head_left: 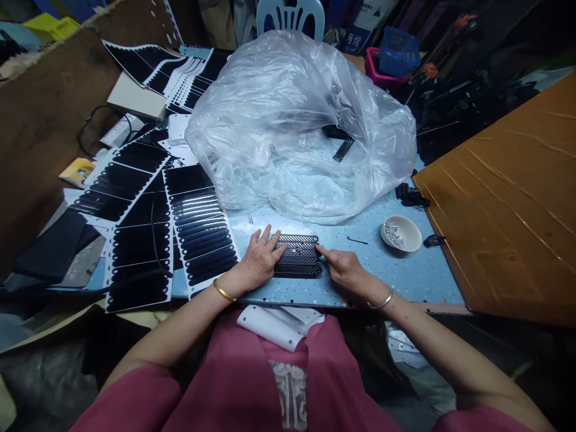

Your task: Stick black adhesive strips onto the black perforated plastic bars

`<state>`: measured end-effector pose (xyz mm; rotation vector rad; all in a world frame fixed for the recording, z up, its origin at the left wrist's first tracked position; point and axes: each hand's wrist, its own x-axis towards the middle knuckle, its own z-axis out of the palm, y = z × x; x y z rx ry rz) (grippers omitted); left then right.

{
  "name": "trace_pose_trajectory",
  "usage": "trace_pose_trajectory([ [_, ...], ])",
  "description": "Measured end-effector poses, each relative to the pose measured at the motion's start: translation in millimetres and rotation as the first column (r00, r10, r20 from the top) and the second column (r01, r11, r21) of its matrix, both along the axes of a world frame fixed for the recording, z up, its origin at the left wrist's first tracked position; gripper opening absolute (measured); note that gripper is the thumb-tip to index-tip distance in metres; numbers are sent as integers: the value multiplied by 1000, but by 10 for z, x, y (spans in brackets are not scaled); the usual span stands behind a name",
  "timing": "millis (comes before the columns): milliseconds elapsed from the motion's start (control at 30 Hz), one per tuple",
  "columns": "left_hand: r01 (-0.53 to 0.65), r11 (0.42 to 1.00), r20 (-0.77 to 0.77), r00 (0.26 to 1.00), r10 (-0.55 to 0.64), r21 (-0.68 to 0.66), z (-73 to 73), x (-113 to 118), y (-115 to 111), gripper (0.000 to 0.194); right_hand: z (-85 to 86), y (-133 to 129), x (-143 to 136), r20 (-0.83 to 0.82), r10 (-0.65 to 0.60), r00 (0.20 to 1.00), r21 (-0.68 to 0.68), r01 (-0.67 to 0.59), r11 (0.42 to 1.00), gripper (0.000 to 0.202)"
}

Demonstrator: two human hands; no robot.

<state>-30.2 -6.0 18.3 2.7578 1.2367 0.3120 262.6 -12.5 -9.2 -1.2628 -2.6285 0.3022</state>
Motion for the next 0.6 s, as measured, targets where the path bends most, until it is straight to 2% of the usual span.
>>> trace_pose_trajectory([
  [100,3,1000,-5,1000,-3,10,-30,-2,-2,58,73,58,-16,0,-31,1000,-97,31,995,49],
  [200,-2,999,-14,1000,3,32,-63,3,8,55,178,140,-21,96,-2,995,-159,17,987,53],
  [400,-2,1000,-6,1000,2,14,-103,8,14,57,441,271,-69,301,115,947,-141,-76,987,59],
  [500,-5,1000,13,1000,5,-13,-104,12,12,58,530,338,-104,291,149,945,-186,-97,978,56],
  [600,-13,1000,23,1000,14,-16,-103,13,10,58,539,418,-78,180,105,978,-334,-40,942,59],
])
